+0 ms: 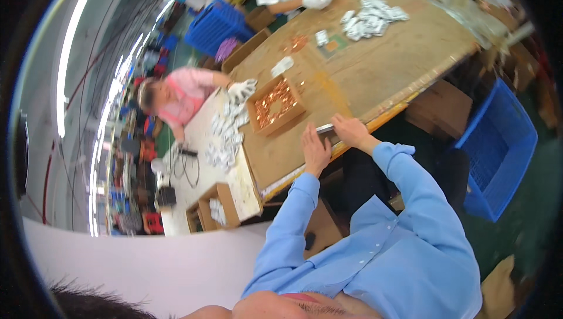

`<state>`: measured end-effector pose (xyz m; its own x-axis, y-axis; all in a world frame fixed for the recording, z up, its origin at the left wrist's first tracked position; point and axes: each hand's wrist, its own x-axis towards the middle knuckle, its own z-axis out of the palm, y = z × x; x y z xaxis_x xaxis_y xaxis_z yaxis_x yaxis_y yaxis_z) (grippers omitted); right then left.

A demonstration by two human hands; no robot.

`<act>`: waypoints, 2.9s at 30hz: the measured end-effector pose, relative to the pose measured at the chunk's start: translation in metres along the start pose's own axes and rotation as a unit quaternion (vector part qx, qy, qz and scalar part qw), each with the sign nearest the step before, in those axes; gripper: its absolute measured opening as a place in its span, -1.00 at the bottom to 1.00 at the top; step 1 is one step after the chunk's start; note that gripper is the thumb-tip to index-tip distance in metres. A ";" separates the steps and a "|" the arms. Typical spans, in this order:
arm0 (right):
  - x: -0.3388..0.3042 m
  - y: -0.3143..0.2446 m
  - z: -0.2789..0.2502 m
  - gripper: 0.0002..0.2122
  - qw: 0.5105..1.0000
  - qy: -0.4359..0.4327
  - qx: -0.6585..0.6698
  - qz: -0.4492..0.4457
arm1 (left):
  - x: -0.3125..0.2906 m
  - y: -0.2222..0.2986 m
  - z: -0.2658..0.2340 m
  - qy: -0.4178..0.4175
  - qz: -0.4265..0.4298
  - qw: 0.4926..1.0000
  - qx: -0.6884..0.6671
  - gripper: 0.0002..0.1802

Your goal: Assemble electronic components by manually inserting metal pins into plastic housings at a factory workbench.

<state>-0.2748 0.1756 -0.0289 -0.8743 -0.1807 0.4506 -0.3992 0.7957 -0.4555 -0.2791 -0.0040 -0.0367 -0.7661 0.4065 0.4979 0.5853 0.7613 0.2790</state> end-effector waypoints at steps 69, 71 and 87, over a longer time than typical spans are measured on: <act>0.270 -0.038 0.132 -0.69 0.867 -0.150 -0.124 -0.459 | 0.001 -0.005 -0.009 -0.050 -0.170 0.979 -0.103 -0.68; 0.272 -0.029 0.132 -0.64 0.872 -0.162 -0.123 -0.446 | 0.006 0.000 -0.008 -0.062 -0.167 0.978 -0.112 -0.69; 0.274 -0.046 0.130 -0.88 0.819 -0.242 -0.283 -0.436 | 0.002 -0.003 -0.008 -0.038 -0.153 0.981 -0.109 -0.66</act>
<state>-0.5317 0.0139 0.0156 -0.3860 -0.9225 -0.0053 -0.8586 0.3572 0.3678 -0.2801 -0.0095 -0.0299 -0.9276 0.2179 0.3035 0.3611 0.7309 0.5791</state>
